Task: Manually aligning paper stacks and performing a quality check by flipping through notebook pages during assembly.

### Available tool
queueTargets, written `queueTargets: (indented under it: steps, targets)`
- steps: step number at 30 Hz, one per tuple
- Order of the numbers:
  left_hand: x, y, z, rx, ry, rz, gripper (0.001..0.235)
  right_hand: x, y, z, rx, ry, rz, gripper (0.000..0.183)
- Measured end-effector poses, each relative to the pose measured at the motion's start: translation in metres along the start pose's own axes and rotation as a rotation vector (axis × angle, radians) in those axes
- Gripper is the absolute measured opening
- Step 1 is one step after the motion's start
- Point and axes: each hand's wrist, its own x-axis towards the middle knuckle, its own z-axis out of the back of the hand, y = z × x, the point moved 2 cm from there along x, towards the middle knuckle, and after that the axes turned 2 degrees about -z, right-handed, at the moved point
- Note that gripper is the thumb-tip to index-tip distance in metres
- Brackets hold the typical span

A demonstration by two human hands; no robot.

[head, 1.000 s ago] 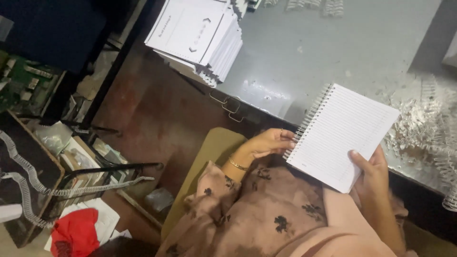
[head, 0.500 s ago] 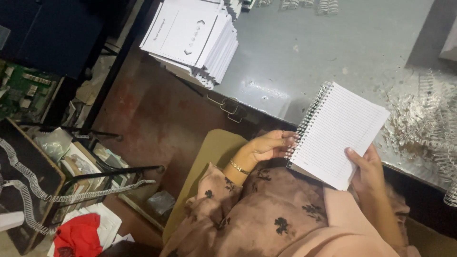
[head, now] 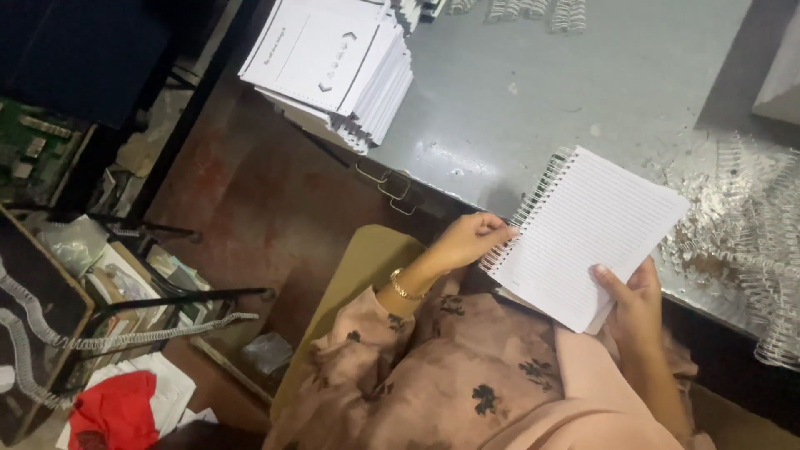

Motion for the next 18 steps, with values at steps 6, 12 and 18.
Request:
queueTargets:
  steps: [6, 12, 18]
  targets:
    - [0.002, -0.003, 0.002, 0.129, -0.011, -0.073, 0.036, 0.009, -0.016, 0.012, 0.083, 0.002, -0.057, 0.058]
    - [0.012, 0.007, 0.000, -0.067, 0.054, -0.048, 0.034, 0.010, -0.011, 0.011, 0.029, 0.055, -0.073, 0.065]
    - [0.032, 0.038, -0.004, -0.529, 0.334, 0.047, 0.037, 0.016, -0.021, 0.013, 0.059, 0.084, -0.080, 0.063]
